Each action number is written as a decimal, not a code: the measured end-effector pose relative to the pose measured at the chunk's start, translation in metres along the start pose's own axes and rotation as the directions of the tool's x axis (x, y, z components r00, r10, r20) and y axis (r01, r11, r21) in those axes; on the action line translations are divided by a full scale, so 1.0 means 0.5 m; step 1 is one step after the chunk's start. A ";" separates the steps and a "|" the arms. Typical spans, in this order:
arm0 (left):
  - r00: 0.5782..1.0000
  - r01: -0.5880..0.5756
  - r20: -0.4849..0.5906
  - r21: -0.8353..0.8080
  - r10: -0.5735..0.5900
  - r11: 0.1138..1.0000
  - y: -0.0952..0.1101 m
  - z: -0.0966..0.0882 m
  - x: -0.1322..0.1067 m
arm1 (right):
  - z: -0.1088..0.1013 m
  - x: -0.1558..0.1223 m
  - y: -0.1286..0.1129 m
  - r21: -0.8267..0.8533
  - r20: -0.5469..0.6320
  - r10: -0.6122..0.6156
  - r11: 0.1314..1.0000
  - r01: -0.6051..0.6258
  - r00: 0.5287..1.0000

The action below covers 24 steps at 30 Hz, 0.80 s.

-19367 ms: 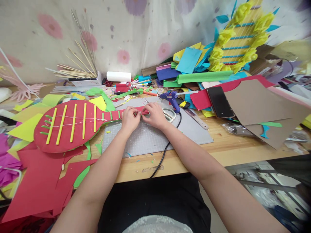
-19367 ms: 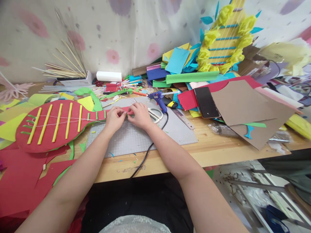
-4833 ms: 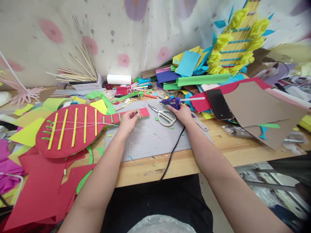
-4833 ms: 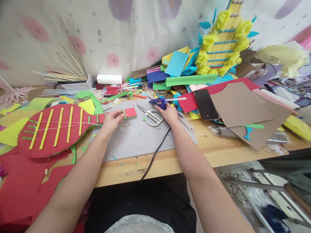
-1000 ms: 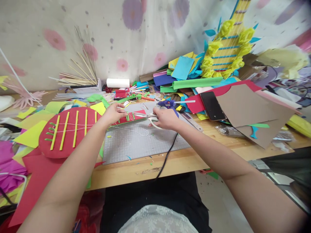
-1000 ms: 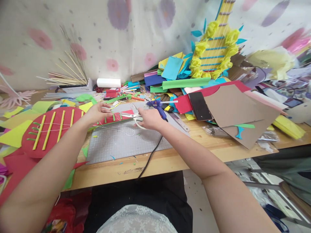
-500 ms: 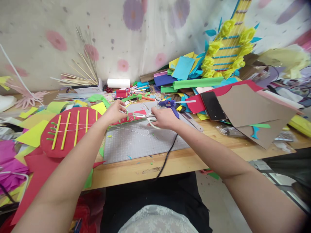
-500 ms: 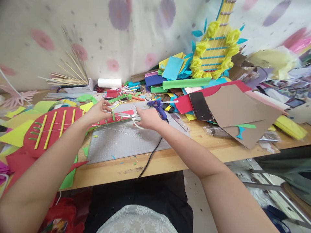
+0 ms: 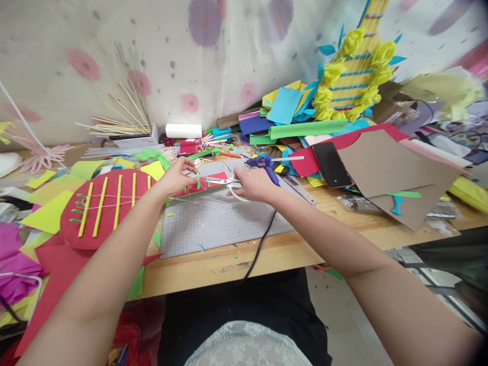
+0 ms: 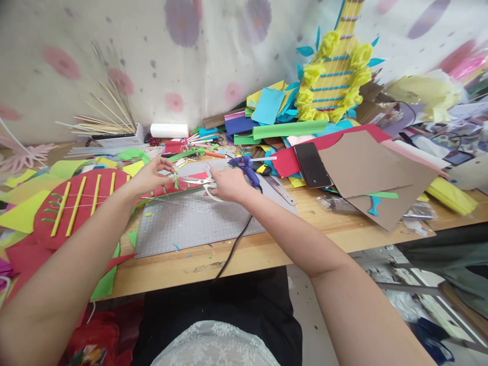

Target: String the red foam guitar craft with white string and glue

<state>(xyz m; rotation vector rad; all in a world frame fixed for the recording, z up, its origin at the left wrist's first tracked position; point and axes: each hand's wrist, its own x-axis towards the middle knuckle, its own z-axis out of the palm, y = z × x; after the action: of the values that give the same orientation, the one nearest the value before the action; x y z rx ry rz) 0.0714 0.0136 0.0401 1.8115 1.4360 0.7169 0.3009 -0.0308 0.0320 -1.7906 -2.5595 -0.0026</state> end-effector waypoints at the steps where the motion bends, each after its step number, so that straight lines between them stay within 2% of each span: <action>1: 1.000 0.008 0.002 -0.014 -0.008 1.000 -0.001 0.001 0.001 | 0.000 0.001 -0.001 0.000 0.005 0.002 1.000 -0.002 1.000; 6: 0.999 0.033 0.008 -0.074 -0.032 0.997 -0.007 0.003 0.005 | -0.001 0.007 -0.004 -0.013 0.014 -0.014 1.000 0.014 1.000; 24: 0.998 0.056 0.012 -0.087 -0.055 0.995 -0.004 0.002 0.004 | 0.002 0.018 -0.004 -0.029 -0.003 -0.025 0.999 0.025 1.000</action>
<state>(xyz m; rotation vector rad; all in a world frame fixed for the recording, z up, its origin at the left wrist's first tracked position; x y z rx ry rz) 0.0713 0.0154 0.0377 1.7003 1.4214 0.7307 0.2959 -0.0230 0.0313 -1.7663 -2.5927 -0.0439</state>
